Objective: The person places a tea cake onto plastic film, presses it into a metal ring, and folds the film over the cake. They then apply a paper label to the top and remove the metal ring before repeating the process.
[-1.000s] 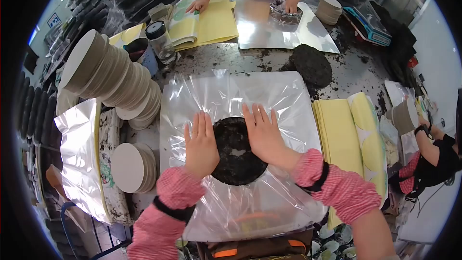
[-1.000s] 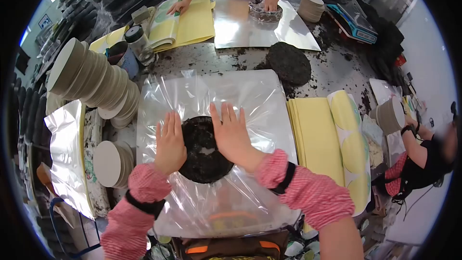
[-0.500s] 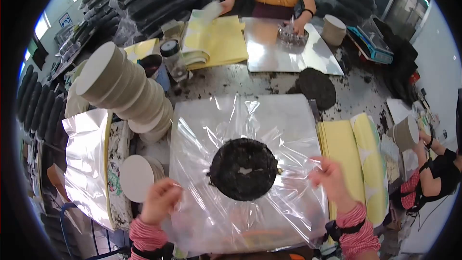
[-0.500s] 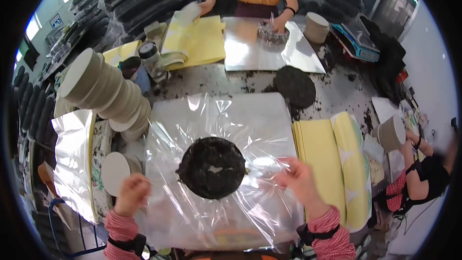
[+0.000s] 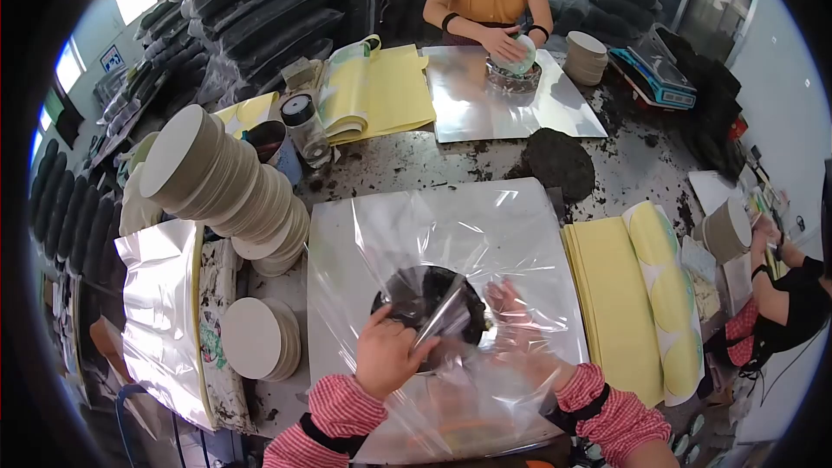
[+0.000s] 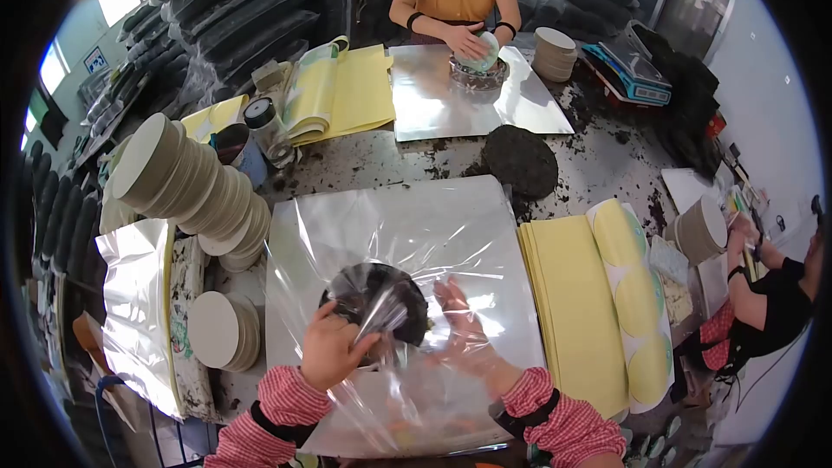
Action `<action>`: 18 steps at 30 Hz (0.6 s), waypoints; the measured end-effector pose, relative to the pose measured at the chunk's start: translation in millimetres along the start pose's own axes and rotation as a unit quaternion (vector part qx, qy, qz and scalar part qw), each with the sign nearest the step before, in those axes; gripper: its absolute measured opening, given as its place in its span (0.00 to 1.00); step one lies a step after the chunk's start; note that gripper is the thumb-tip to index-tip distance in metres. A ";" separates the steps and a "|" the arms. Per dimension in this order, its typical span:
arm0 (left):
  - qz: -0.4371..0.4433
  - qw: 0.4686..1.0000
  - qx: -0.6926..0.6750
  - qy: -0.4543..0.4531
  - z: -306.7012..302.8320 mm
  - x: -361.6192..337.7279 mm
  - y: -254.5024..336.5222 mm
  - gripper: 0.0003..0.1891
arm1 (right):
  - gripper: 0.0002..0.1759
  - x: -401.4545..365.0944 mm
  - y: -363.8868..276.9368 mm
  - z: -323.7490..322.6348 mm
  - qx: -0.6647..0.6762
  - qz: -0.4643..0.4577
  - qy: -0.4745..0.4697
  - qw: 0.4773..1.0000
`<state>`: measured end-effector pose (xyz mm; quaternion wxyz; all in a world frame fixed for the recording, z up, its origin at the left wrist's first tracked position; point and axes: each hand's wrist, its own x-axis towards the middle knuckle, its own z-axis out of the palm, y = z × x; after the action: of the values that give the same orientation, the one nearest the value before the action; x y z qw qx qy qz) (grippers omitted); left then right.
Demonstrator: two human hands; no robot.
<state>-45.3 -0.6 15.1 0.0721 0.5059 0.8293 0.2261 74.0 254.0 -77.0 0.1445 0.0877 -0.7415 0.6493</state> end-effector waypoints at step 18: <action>0.032 0.973 -0.018 0.229 -3.4 26.2 26.4 0.44 | 0.21 74.5 -78.5 43.5 -0.101 -0.050 0.200 0.973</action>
<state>-37.7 31.4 32.9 -0.1180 0.4657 0.8031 0.3526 24.3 204.2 16.0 0.3300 -0.0216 -0.7539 0.5677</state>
